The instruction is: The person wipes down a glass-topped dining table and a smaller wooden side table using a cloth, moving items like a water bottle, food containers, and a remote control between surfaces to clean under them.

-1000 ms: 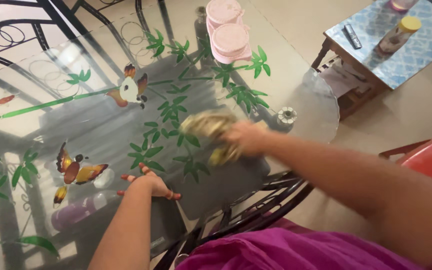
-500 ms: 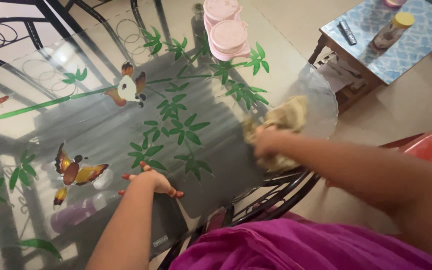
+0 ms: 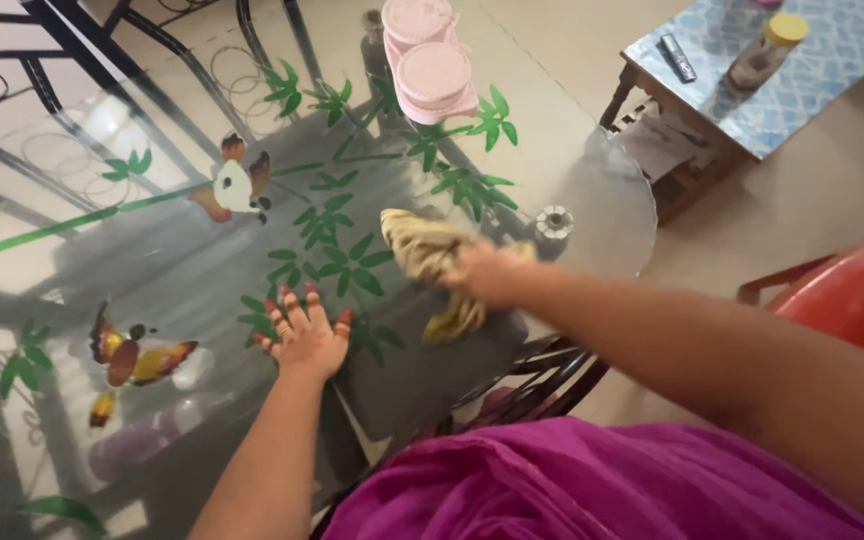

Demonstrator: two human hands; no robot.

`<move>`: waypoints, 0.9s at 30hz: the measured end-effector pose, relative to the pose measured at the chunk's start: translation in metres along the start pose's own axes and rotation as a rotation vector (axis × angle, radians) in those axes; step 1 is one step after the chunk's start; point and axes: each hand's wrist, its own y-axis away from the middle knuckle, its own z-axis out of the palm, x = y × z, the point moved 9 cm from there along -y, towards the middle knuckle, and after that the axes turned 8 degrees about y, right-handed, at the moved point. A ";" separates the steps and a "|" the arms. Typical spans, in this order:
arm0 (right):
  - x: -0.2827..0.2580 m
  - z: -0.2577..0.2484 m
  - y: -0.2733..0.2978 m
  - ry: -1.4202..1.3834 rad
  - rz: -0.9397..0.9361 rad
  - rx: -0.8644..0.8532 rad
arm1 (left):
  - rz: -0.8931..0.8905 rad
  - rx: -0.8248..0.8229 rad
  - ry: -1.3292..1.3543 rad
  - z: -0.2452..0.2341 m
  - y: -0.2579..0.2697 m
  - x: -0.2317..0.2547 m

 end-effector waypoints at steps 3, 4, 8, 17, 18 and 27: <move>0.121 0.058 0.045 -0.340 0.281 0.180 | 0.069 0.120 -0.149 0.005 0.007 0.003; 0.154 0.081 0.065 -0.400 0.366 0.115 | 0.065 0.138 -0.150 0.003 0.009 0.004; 0.269 0.161 0.135 -0.539 0.788 -0.171 | 0.046 0.181 -0.179 -0.006 0.017 0.017; 0.080 -0.008 0.078 -0.717 -0.198 0.375 | -0.250 -0.054 -0.203 -0.013 0.023 0.037; 0.050 -0.023 0.078 -0.709 -0.322 0.315 | -0.257 -0.051 -0.201 -0.012 0.023 0.036; 0.107 0.027 0.024 -0.704 -0.288 0.509 | -0.256 -0.025 -0.188 0.000 0.014 0.021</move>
